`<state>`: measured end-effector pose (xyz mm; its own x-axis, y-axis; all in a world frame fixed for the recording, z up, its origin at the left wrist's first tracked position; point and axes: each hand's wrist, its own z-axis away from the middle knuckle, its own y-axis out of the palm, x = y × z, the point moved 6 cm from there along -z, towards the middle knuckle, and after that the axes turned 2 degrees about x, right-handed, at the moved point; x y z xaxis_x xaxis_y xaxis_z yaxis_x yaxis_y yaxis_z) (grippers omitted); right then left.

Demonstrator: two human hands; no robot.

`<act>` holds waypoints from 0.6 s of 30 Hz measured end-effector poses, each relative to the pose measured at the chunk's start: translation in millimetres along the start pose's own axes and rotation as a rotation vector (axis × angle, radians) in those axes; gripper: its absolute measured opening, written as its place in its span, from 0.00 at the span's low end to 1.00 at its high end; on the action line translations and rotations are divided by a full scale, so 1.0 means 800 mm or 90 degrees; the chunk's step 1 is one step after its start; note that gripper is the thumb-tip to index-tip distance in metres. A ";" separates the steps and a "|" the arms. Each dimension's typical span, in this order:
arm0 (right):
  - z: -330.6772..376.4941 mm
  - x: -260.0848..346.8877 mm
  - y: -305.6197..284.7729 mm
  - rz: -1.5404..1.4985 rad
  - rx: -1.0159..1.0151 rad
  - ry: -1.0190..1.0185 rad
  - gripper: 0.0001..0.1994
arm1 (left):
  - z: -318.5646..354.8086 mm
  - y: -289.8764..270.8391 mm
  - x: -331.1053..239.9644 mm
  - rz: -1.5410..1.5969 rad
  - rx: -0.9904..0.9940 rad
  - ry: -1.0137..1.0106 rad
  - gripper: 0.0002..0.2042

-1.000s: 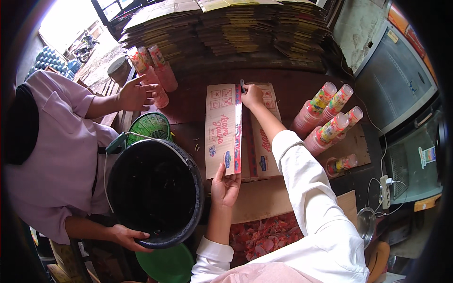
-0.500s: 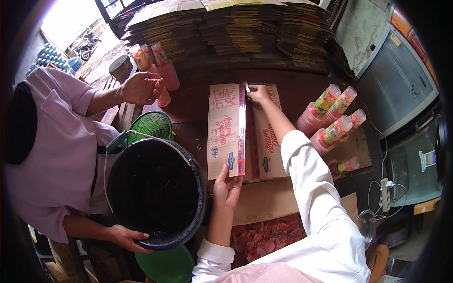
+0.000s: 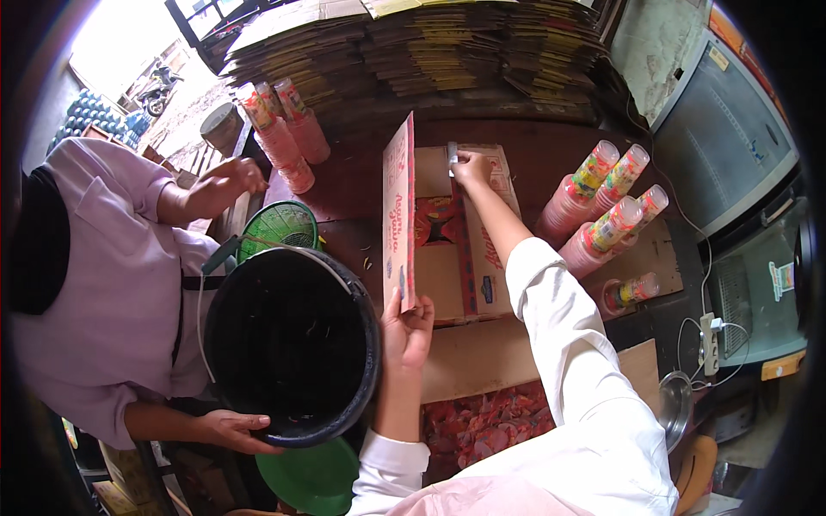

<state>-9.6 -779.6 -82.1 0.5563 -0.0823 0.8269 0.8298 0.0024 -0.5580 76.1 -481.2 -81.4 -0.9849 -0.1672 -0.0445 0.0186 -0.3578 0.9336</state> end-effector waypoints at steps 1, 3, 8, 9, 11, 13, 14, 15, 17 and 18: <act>0.001 0.000 -0.009 0.016 -0.052 -0.017 0.16 | -0.002 0.000 0.004 0.005 0.008 0.005 0.09; 0.007 -0.004 -0.022 0.041 -0.123 -0.004 0.14 | -0.005 -0.004 0.004 0.012 0.020 0.009 0.09; 0.028 0.004 -0.054 0.051 -0.094 -0.110 0.16 | -0.004 0.010 0.000 -0.007 0.152 0.144 0.14; 0.032 0.002 -0.063 0.041 -0.102 -0.119 0.17 | 0.002 0.016 0.011 -0.059 0.203 0.178 0.21; 0.033 0.004 -0.076 0.035 -0.116 -0.135 0.17 | -0.005 0.028 0.035 -0.413 0.222 0.243 0.26; 0.031 -0.004 -0.089 0.072 -0.099 -0.135 0.19 | -0.019 0.043 0.065 -0.967 0.191 0.230 0.40; 0.031 -0.009 -0.093 0.099 -0.079 -0.134 0.21 | -0.031 0.044 0.071 -0.958 0.193 0.226 0.40; 0.037 -0.003 -0.096 0.106 -0.068 -0.154 0.21 | -0.049 0.044 0.073 -1.134 0.167 0.264 0.42; 0.038 0.009 -0.094 0.127 -0.050 -0.196 0.20 | -0.073 0.033 0.075 -1.234 0.111 0.335 0.44; 0.037 0.006 -0.098 0.146 -0.053 -0.212 0.19 | -0.074 0.038 0.081 -1.234 0.117 0.330 0.44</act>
<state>-70.9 -751.0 -31.9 0.7212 0.2378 0.6506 0.6842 -0.0979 -0.7227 23.3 -557.4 -76.6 0.4575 0.0399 -0.8883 -0.8482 -0.2802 -0.4495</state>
